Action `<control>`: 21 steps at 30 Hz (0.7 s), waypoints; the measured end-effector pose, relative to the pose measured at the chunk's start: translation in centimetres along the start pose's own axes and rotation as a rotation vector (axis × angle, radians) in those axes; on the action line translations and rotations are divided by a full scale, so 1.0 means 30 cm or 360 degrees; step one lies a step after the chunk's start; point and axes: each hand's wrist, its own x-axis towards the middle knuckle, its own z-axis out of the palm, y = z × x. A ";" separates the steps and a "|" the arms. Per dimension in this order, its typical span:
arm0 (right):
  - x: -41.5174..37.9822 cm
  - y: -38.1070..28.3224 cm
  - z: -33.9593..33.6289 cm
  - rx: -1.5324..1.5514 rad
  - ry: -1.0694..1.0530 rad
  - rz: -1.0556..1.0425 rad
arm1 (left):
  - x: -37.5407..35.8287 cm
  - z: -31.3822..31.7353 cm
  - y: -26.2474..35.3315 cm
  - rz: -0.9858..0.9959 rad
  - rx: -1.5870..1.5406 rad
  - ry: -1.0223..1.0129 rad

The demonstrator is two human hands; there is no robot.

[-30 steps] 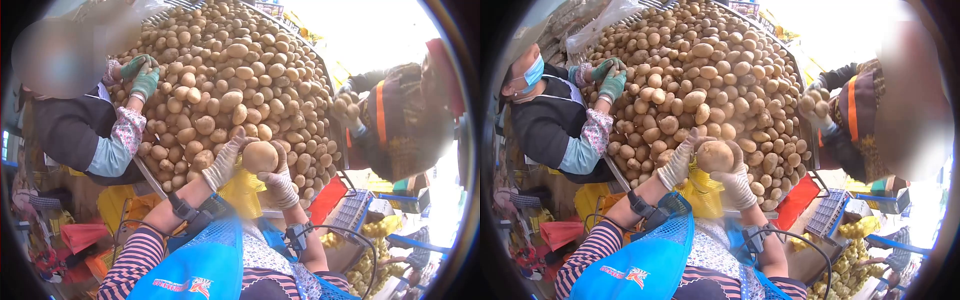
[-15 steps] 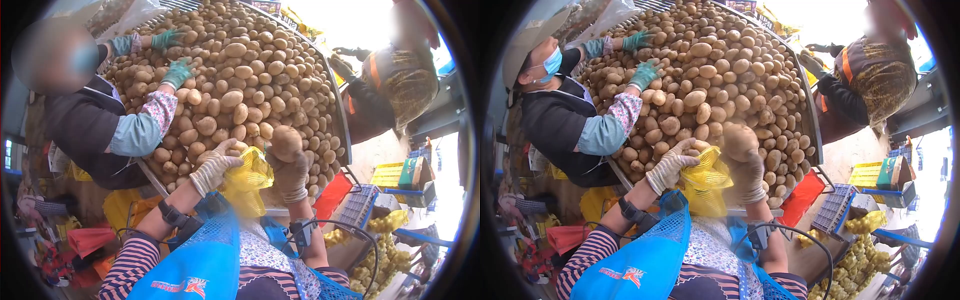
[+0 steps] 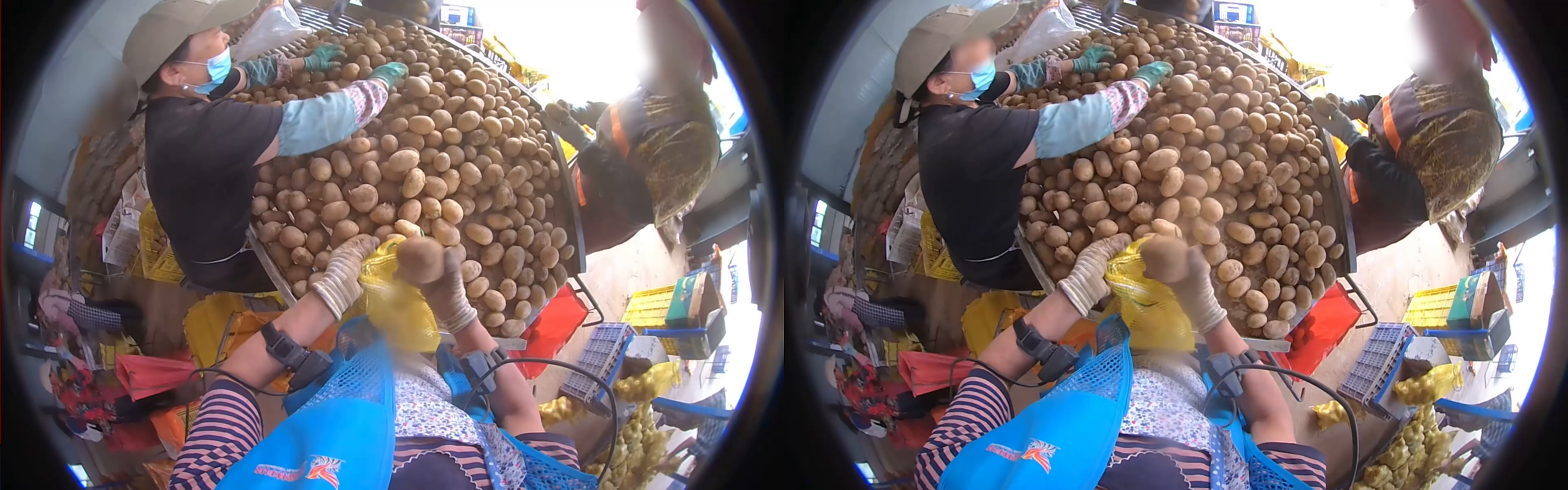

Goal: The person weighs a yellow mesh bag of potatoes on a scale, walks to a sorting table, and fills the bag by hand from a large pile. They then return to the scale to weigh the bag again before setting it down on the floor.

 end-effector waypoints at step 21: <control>0.595 -0.254 0.060 -0.3041 0.0773 -0.0013 | 0.064 -0.140 -0.006 0.0161 0.0050 -0.0163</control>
